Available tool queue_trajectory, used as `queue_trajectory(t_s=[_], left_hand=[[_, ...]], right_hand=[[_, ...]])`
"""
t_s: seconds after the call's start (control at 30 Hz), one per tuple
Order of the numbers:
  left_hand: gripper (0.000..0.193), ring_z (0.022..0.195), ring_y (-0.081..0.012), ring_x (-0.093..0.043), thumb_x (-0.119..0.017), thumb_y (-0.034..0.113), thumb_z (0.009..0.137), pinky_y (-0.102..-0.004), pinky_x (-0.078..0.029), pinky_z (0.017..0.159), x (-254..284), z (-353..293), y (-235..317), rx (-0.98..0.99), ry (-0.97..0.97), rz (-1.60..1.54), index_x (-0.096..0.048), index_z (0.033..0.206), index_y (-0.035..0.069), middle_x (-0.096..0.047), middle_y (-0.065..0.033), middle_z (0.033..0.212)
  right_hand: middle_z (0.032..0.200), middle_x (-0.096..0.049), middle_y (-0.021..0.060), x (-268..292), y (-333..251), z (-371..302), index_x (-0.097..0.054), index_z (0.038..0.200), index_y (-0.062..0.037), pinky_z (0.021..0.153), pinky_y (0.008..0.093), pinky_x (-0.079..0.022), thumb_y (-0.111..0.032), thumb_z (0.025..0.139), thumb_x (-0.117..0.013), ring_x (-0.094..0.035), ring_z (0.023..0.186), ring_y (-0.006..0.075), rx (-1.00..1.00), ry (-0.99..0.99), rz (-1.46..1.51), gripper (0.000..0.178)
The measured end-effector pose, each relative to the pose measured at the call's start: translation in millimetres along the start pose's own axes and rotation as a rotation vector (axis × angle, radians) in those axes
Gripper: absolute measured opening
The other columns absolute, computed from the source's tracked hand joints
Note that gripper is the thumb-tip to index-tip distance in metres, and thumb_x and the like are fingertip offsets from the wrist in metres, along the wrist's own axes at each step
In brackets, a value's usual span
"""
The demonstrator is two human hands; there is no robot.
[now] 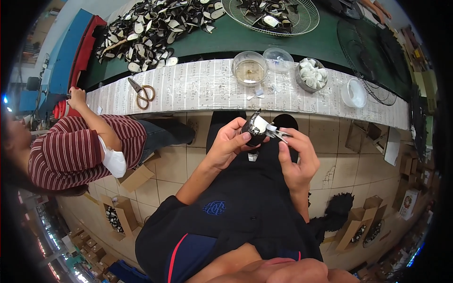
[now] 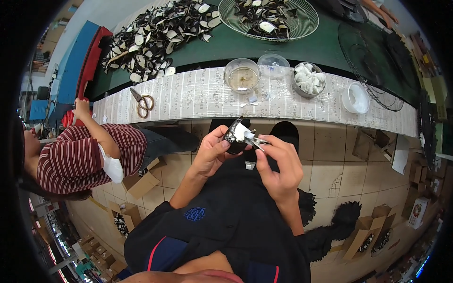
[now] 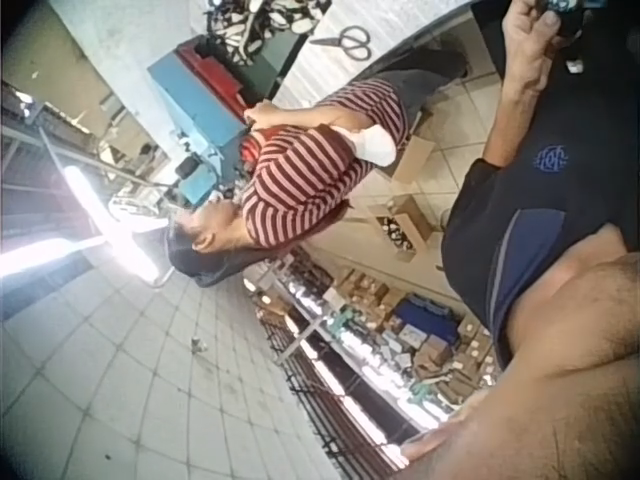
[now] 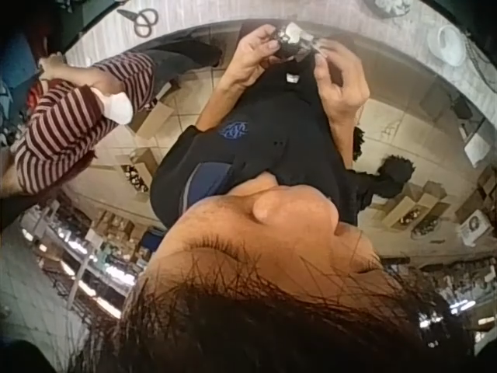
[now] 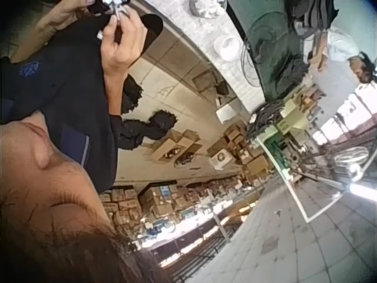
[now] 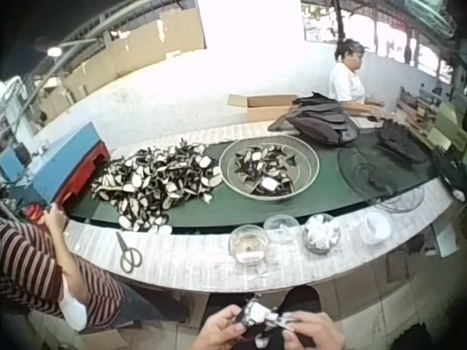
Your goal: Applying glue and assembling small components for shoe manufacturing.
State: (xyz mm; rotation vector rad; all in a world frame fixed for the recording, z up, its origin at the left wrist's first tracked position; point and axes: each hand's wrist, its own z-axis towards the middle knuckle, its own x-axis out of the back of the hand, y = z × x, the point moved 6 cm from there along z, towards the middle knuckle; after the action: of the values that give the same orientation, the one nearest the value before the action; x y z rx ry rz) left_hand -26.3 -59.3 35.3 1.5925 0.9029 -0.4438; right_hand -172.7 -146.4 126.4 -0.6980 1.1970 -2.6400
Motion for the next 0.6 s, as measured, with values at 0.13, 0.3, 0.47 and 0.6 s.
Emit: queue_trajectory(t_s=[0.13, 0.3, 0.47, 0.6], left_hand=[[0.020, 0.106, -0.0253, -0.065, -0.063, 0.014, 0.094, -0.0359, -0.057, 0.089, 1.0, 0.0, 0.4, -0.025, -0.004, 0.015, -0.051, 0.106, 0.004, -0.064, -0.0125, 0.111], [0.020, 0.104, -0.0218, -0.065, -0.064, 0.014, 0.093, -0.0363, -0.056, 0.089, 2.1, -2.9, 0.5, -0.027, 0.014, 0.010, -0.051, 0.105, 0.005, -0.064, -0.0102, 0.110], [0.020, 0.106, -0.0248, -0.066, -0.064, 0.015, 0.093, -0.0359, -0.056, 0.089, 0.1, -0.8, 3.2, -0.020, 0.005, 0.024, -0.051, 0.104, 0.005, -0.064, -0.0120, 0.111], [0.020, 0.108, -0.0280, -0.065, -0.064, 0.016, 0.094, -0.0357, -0.057, 0.088, 0.1, -0.1, 5.0, -0.016, -0.002, 0.021, -0.051, 0.104, 0.005, -0.064, -0.0142, 0.112]], right_hand=[[0.098, -0.070, 0.0147, -9.2, -0.5, -0.1, -0.064, 0.093, 0.0005, 0.064, 0.0310, -0.049, 0.004, 0.075, -0.074, -0.063, 0.074, 0.0251, 0.017, -0.038, 0.001, 0.021], [0.098, -0.070, 0.0139, -12.0, -2.2, 0.1, -0.064, 0.093, 0.0001, 0.064, 0.0313, -0.048, 0.003, 0.075, -0.074, -0.062, 0.072, 0.0242, 0.034, -0.059, -0.029, 0.020], [0.097, -0.070, 0.0133, -8.8, -3.8, 1.2, -0.064, 0.092, -0.0004, 0.064, 0.0312, -0.048, 0.003, 0.075, -0.074, -0.062, 0.072, 0.0243, 0.056, -0.033, -0.109, 0.021], [0.098, -0.070, 0.0132, -5.2, 0.9, 2.5, -0.064, 0.092, -0.0007, 0.064, 0.0318, -0.048, 0.002, 0.075, -0.074, -0.062, 0.073, 0.0246, 0.039, 0.020, -0.192, 0.020]])
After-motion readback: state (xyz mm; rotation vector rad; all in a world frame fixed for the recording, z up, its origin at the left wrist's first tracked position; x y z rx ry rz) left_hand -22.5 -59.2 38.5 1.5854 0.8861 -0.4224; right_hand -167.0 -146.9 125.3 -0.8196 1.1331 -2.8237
